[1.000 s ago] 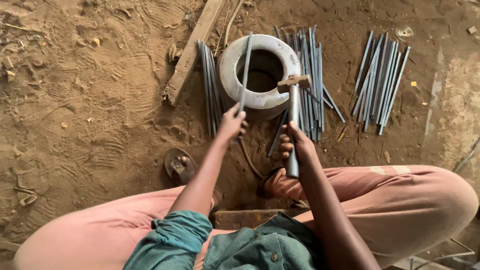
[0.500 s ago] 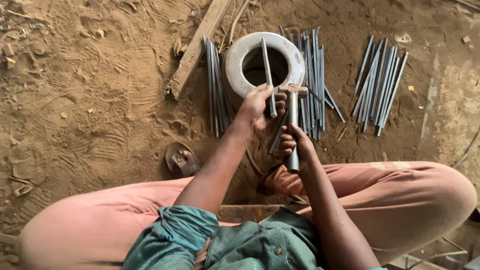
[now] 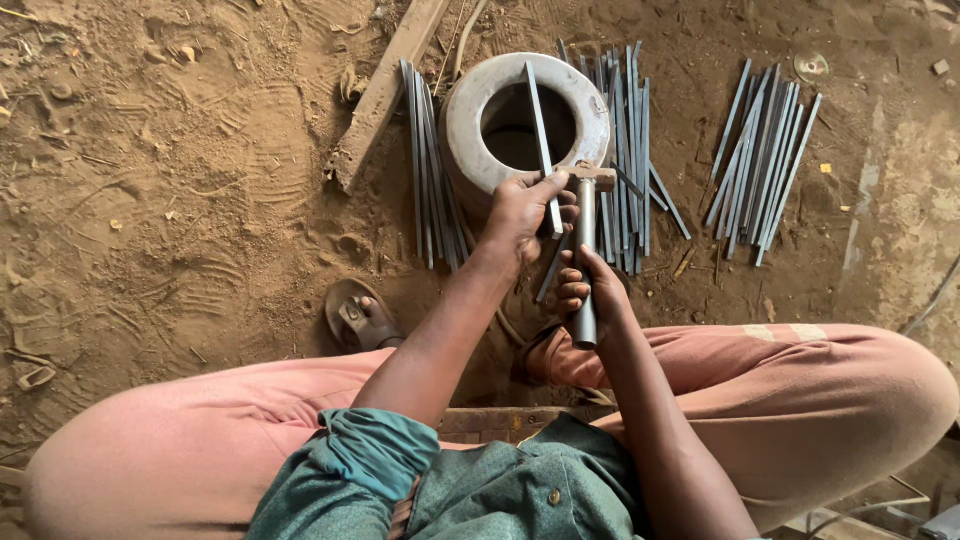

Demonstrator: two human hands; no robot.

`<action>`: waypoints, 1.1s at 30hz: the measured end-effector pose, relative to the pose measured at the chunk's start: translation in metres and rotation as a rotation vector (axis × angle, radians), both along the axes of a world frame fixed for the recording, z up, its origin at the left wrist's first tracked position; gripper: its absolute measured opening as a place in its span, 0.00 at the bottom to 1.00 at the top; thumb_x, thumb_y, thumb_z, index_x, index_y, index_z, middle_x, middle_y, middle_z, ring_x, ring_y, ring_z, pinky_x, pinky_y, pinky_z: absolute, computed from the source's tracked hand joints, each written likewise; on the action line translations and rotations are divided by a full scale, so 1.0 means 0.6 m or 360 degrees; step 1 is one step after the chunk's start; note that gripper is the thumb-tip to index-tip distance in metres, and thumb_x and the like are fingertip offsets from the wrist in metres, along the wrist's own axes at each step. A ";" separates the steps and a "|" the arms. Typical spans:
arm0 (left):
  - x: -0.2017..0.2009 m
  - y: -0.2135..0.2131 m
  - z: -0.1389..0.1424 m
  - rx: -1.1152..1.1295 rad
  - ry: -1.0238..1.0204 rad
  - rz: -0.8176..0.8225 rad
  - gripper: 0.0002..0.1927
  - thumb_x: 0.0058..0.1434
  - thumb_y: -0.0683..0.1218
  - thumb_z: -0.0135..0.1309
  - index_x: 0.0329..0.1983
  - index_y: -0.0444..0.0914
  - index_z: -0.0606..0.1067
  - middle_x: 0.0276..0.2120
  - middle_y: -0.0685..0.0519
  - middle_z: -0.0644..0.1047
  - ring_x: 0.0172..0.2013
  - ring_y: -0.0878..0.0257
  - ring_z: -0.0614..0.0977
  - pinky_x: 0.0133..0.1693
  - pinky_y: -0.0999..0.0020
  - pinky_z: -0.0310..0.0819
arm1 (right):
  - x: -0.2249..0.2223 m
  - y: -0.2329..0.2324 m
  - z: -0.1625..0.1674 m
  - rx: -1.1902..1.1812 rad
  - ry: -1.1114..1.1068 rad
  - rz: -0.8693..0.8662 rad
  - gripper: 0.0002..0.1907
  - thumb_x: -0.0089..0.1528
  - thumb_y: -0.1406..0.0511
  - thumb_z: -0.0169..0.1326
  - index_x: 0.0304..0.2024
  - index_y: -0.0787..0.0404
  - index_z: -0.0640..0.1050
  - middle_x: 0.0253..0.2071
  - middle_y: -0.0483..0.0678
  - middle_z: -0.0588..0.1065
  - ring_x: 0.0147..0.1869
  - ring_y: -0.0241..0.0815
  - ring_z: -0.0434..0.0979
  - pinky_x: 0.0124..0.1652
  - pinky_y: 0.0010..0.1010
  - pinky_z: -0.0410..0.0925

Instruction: The person sits on the ground and uses a hammer to repeatedly strike the tip of a metal rod placed on a concrete ring. They rotate the rod to sharpen different sides and then place it aside to pick up another rod.

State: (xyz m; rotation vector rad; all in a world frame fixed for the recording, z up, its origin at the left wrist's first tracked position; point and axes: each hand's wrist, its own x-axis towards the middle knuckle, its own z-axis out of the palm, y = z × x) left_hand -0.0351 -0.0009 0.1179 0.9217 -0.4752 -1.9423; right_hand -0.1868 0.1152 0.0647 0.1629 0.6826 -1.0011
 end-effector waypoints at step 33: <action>-0.012 0.008 0.004 -0.0067 -0.0865 0.0004 0.19 0.65 0.50 0.53 0.51 0.32 0.74 0.19 0.51 0.75 0.15 0.63 0.75 0.17 0.67 0.71 | 0.011 0.009 0.011 -0.0031 0.0169 -0.0029 0.17 0.69 0.50 0.52 0.47 0.56 0.74 0.25 0.36 0.68 0.21 0.25 0.65 0.21 0.18 0.63</action>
